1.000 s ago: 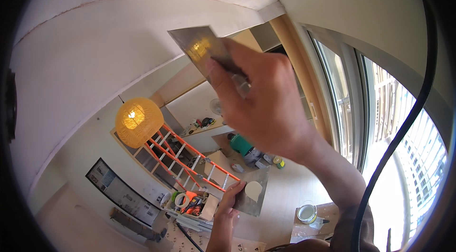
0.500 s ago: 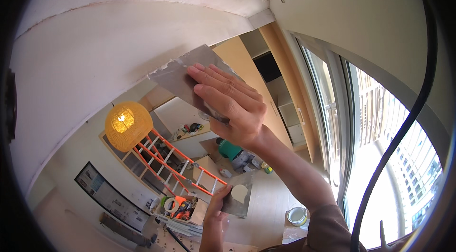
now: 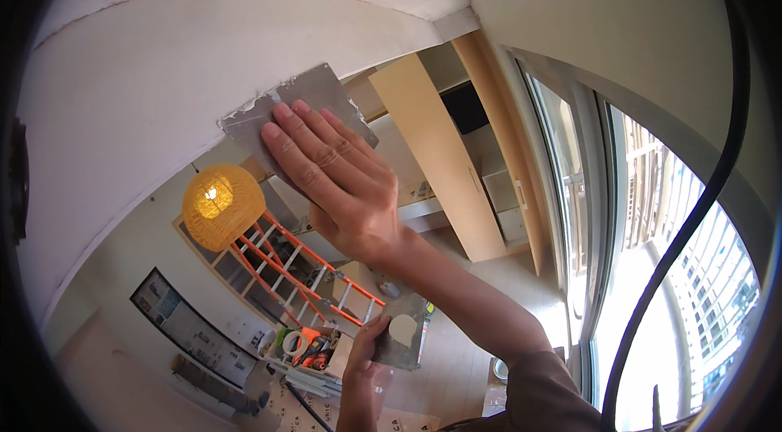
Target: The person scrapes a putty knife against a hawk to clean it, then scoops plaster from a bucket onto the hawk. They spread the plaster on the hawk and apply it to a ceiling corner using the putty knife, smoothing the surface.
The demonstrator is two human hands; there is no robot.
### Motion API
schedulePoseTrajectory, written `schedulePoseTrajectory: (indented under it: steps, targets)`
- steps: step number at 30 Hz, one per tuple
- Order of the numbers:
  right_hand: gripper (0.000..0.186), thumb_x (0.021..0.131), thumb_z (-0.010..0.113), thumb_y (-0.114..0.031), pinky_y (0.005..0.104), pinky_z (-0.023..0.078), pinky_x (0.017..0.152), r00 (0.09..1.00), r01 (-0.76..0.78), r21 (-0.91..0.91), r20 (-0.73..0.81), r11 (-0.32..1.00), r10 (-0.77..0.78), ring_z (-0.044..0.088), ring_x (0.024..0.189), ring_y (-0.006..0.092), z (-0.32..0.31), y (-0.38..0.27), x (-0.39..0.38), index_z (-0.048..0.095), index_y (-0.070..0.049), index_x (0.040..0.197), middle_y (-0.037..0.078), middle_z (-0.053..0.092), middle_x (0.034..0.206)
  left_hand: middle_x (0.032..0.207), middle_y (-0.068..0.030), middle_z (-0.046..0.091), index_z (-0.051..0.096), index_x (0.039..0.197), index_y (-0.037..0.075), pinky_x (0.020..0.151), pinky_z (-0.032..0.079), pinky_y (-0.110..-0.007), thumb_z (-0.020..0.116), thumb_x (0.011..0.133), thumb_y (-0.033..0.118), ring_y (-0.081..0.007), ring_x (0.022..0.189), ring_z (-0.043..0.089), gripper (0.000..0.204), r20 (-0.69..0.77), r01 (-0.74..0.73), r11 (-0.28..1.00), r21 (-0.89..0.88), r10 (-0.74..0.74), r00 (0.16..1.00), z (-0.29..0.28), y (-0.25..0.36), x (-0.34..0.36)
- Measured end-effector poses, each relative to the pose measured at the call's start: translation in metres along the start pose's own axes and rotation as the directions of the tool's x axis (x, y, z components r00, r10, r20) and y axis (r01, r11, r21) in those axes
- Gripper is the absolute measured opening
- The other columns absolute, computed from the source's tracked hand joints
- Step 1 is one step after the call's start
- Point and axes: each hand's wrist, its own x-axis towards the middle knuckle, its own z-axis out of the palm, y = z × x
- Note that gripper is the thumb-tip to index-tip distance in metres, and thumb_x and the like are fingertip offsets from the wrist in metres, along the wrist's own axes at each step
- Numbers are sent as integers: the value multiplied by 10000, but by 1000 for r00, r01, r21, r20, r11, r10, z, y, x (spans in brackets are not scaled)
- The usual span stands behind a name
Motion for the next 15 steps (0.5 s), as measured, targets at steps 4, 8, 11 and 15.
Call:
schedulePoseTrajectory:
  steps: [4,8,11,15]
  targets:
    - [398,769,575,73,409,483,956,997,-52,33,62,998,50,594,1109,296,-10,-15,-12,635,-33,1147,148,624,1172,965,-48,643,582,1068,38,741,511,-279,585,919,207,-134,844,628,225,14,-8,1000,-17,8,1000,-1,4,-1]
    - [409,727,545,122,396,501,933,993,-105,65,65,992,101,614,1073,301,-30,-12,-14,654,-10,1098,154,646,1118,972,-53,642,574,1079,32,751,512,-277,580,923,199,-139,862,628,230,-4,-21,999,-42,21,1000,3,6,-2]
    - [420,696,538,154,376,518,905,985,-170,125,44,977,166,626,1042,312,-36,-3,15,658,2,1069,169,659,1062,976,-58,642,574,1079,25,755,514,-277,574,926,195,-141,866,629,229,76,2,998,-66,3,997,-9,1,7]
    - [391,706,551,154,382,528,886,996,-76,203,60,976,65,649,991,296,-32,13,37,671,-19,1035,154,677,1001,969,-58,642,577,1061,26,749,516,-273,566,929,191,-137,855,631,211,100,7,998,-60,-1,995,-8,2,10]
